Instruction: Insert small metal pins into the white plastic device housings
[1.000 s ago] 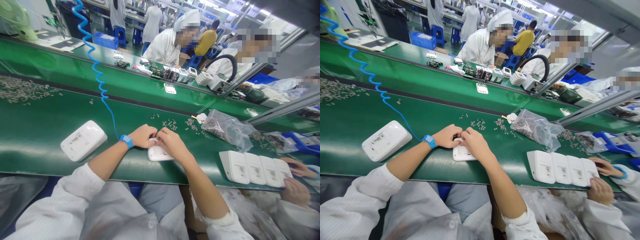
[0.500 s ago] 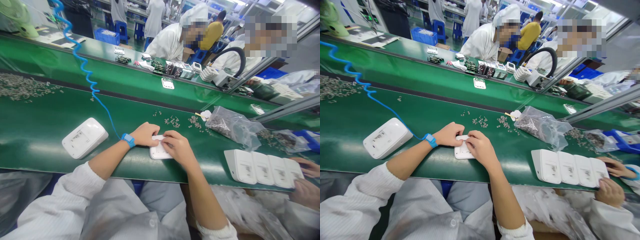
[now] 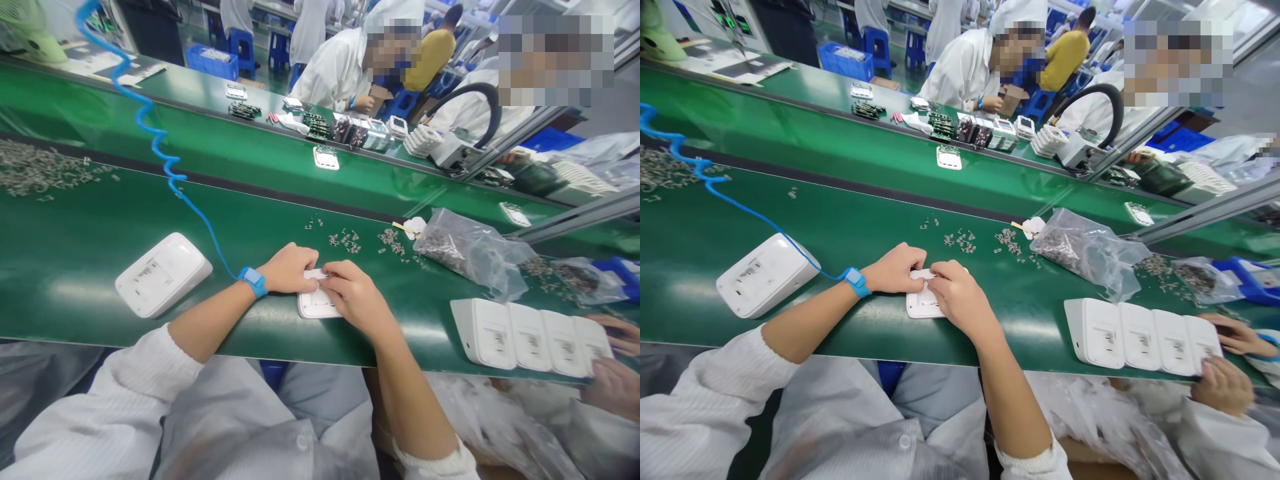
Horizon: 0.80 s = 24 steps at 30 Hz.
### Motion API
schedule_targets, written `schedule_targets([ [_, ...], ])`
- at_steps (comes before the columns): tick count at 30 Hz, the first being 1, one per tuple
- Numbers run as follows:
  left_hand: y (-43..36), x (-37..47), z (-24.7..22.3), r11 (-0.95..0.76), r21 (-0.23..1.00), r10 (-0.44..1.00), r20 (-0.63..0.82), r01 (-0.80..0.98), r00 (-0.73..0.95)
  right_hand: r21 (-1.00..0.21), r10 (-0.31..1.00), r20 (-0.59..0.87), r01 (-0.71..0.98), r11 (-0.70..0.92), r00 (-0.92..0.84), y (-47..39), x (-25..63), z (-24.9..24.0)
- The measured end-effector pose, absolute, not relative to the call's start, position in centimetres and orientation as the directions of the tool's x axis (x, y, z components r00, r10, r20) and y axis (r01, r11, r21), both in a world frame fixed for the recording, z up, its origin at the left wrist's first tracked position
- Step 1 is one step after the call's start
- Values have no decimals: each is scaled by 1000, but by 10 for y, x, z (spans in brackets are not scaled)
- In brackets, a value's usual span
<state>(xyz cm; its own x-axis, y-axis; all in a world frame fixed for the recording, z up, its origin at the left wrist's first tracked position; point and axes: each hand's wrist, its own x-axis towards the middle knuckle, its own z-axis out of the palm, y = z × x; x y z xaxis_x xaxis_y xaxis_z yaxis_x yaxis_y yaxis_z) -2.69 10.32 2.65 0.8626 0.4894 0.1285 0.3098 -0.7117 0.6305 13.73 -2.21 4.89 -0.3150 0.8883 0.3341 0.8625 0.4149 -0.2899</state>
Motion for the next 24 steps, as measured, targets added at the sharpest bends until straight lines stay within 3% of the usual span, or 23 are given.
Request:
schedule_targets([
  [11,96,-25,33,-678,634,537,81,373,840,-296,910,273,873,389,-313,-20,132,52],
  [18,90,-25,36,-744,521,542,104,418,834,-393,908,376,857,334,-182,-21,131,52],
  [24,91,-28,34,-746,544,518,113,383,848,-416,920,368,860,295,-137,-18,129,54],
])
